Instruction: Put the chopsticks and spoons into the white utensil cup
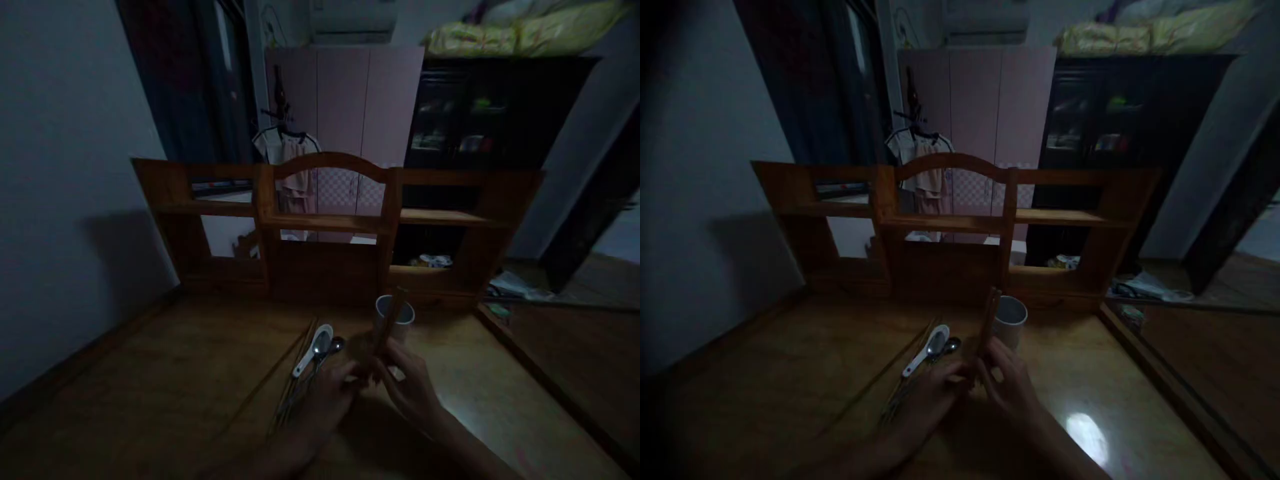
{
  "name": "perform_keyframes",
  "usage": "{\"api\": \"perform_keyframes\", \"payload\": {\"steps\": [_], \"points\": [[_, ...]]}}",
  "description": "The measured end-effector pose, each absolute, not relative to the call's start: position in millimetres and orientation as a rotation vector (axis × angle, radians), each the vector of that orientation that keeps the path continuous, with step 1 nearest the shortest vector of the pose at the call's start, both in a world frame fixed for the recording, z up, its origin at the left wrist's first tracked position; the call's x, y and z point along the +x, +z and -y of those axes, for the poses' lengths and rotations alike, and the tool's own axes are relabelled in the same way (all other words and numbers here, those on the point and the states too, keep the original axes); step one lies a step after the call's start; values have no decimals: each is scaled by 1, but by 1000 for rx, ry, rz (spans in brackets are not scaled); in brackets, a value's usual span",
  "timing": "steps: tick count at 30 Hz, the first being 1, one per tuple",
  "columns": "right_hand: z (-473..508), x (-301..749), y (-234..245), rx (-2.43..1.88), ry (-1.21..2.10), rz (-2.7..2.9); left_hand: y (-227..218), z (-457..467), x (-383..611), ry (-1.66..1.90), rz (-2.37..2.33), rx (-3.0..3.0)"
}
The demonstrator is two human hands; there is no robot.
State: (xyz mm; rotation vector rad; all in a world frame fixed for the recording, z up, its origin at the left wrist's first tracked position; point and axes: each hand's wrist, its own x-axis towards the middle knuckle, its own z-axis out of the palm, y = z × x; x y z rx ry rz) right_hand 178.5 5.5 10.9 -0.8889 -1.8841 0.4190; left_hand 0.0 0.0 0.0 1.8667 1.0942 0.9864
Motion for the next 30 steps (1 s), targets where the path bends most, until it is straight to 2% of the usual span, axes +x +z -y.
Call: {"api": "perform_keyframes", "payload": {"steps": [11, 24, 30], "points": [[-3, 181, 15, -909, 696, 1706, 3, -2, -2, 842, -1093, 1758], [-1, 180, 16, -931, 597, 1767, 8, 1, 1, 804, -1084, 1737], [1, 180, 17, -900, 647, 1780, 3, 2, 2, 918, -973, 1776]]}}
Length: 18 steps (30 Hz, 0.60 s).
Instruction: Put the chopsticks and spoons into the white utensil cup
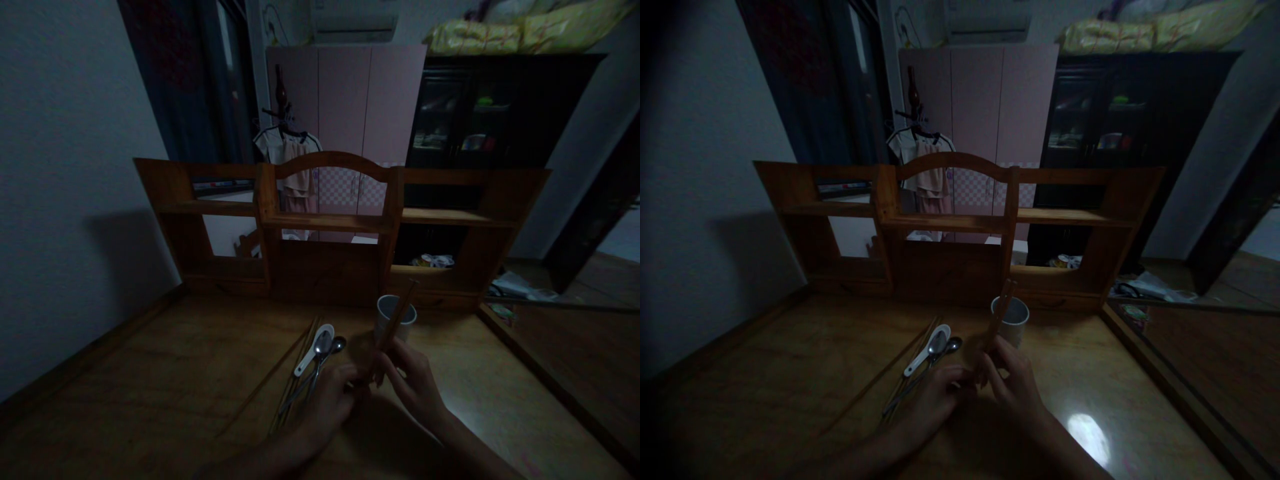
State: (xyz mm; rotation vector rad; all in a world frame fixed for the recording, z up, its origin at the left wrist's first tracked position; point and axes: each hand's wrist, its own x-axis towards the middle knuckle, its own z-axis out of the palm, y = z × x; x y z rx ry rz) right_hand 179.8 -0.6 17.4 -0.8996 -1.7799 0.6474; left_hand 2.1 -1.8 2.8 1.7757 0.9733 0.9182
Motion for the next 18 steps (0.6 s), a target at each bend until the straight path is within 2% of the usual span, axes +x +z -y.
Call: {"api": "perform_keyframes", "payload": {"steps": [18], "points": [[1, 181, 8, -842, 682, 1744, 1, 1, 3, 970, -1063, 1983]]}}
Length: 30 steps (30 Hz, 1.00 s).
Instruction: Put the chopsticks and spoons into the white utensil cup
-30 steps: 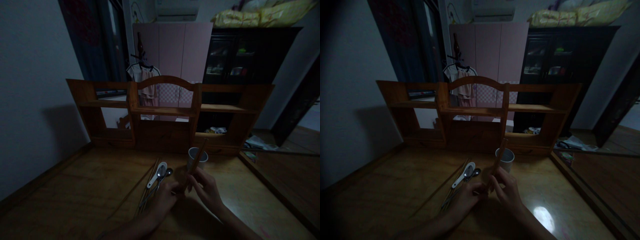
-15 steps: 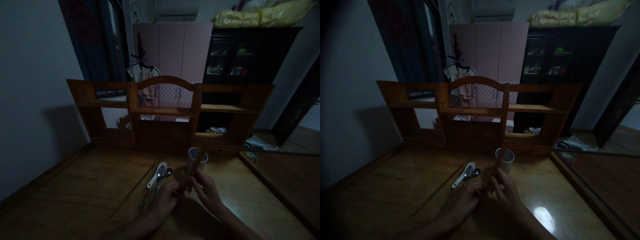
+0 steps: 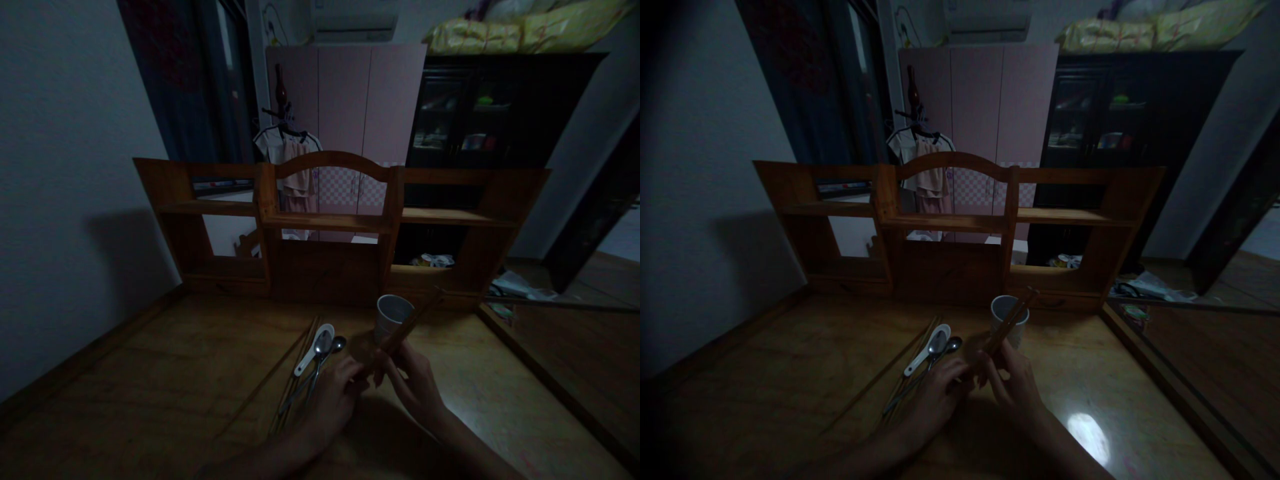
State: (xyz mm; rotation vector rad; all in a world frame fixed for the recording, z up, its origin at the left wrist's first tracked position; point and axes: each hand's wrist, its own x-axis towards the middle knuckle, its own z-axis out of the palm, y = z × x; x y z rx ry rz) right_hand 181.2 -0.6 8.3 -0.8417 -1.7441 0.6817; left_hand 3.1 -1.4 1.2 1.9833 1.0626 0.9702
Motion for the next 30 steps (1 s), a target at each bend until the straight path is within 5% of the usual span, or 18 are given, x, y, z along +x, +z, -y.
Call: {"api": "perform_keyframes", "payload": {"steps": [30], "points": [[2, 178, 7, -828, 613, 1750, -4, -4, 0, 931, -959, 1697]]}}
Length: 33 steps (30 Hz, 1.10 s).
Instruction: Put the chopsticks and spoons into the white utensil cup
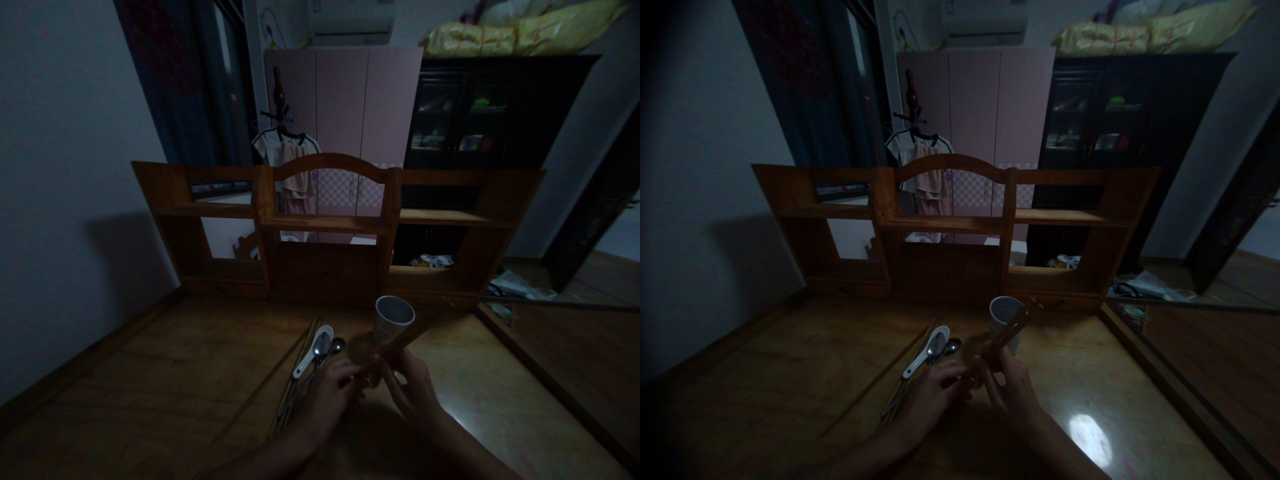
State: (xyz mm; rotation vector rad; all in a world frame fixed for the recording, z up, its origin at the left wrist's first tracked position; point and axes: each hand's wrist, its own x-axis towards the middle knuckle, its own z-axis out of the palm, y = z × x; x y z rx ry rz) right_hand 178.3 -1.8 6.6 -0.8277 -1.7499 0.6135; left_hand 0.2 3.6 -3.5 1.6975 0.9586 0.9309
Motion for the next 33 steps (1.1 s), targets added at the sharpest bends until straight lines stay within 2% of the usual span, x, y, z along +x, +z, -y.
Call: {"api": "perform_keyframes", "payload": {"steps": [16, 33], "points": [[3, 180, 7, -816, 670, 1765, 8, -1, 2, 943, -1012, 1821], [3, 184, 7, -883, 566, 1795, 9, 4, 1, 956, -986, 1823]]}}
